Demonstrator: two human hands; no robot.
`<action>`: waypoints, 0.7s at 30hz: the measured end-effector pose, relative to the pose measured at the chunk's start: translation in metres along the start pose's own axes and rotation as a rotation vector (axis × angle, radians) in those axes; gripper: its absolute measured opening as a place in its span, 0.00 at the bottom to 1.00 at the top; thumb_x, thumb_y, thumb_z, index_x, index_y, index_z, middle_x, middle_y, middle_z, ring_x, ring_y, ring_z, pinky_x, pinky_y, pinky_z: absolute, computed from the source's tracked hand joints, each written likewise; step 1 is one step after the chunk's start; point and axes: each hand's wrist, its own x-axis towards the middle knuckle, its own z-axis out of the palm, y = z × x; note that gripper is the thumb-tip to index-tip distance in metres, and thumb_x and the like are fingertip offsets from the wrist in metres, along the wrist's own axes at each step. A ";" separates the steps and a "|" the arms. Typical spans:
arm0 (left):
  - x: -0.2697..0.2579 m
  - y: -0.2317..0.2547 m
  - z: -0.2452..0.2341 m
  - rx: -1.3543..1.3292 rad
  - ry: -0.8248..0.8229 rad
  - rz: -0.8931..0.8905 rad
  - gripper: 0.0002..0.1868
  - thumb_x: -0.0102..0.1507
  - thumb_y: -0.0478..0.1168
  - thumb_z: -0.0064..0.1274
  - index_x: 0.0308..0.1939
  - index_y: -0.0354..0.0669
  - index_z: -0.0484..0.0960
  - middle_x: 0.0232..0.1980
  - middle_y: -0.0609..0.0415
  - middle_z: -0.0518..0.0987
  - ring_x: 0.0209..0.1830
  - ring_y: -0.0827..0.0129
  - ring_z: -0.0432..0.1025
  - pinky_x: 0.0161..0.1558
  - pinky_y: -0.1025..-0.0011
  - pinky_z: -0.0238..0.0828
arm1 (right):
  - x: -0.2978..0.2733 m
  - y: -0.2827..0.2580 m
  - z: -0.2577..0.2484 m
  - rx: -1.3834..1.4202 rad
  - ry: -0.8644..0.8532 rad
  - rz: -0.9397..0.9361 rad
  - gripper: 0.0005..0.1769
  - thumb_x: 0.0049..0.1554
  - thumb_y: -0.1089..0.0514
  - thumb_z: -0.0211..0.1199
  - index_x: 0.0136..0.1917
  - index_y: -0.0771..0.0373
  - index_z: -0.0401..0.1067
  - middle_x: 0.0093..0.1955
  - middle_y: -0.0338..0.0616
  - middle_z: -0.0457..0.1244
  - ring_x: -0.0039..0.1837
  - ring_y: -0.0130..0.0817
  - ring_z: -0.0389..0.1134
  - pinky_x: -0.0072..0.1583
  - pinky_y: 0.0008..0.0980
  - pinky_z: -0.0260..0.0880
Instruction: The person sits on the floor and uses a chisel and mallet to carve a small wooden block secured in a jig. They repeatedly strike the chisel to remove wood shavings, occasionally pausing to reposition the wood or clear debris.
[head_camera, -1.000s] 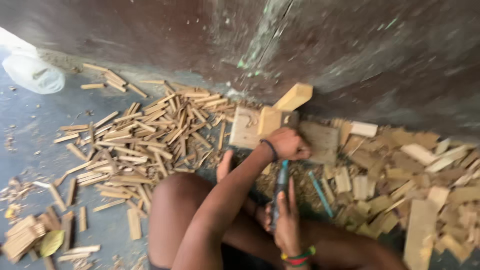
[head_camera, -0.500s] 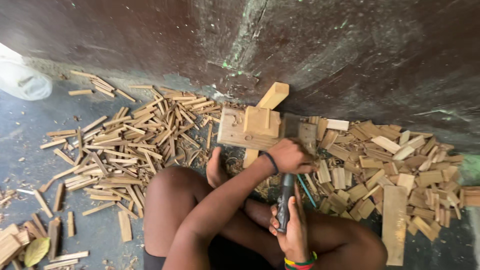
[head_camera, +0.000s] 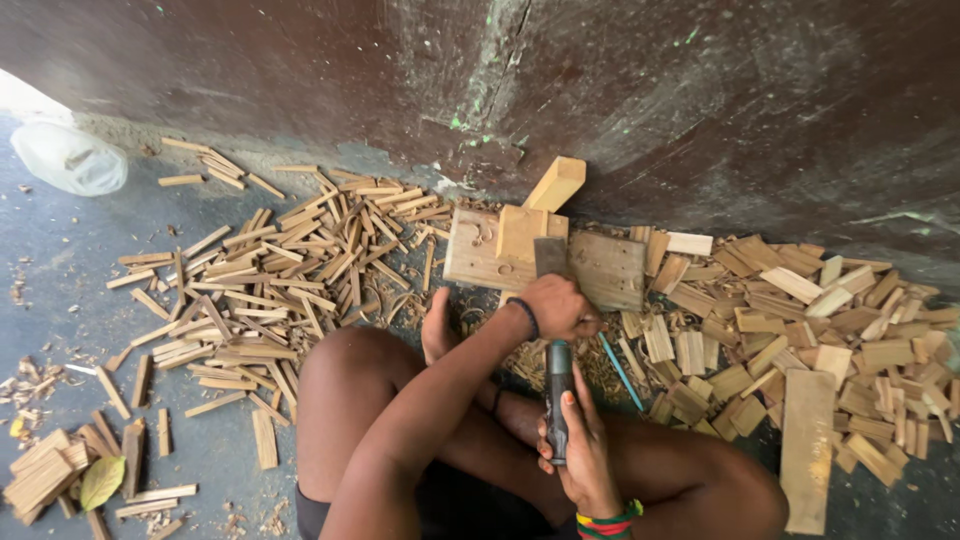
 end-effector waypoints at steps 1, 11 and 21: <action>0.003 -0.003 -0.003 0.001 0.025 0.019 0.18 0.63 0.60 0.53 0.32 0.57 0.90 0.25 0.49 0.83 0.23 0.56 0.78 0.33 0.60 0.77 | 0.003 -0.002 0.003 0.009 0.001 0.003 0.37 0.61 0.42 0.51 0.82 0.31 0.48 0.32 0.44 0.60 0.25 0.28 0.59 0.26 0.28 0.59; 0.010 -0.020 -0.013 -0.002 -0.015 0.020 0.20 0.63 0.60 0.53 0.29 0.54 0.89 0.28 0.50 0.84 0.29 0.54 0.79 0.37 0.58 0.77 | 0.015 -0.016 0.029 -0.037 0.032 0.016 0.39 0.61 0.42 0.52 0.82 0.30 0.44 0.31 0.44 0.59 0.25 0.29 0.59 0.25 0.29 0.58; 0.016 -0.044 -0.001 0.083 0.131 0.016 0.19 0.64 0.60 0.55 0.35 0.53 0.90 0.34 0.50 0.85 0.35 0.53 0.80 0.41 0.57 0.76 | 0.031 -0.007 0.042 0.093 -0.018 -0.117 0.37 0.62 0.42 0.52 0.82 0.34 0.48 0.31 0.41 0.60 0.25 0.27 0.59 0.25 0.27 0.59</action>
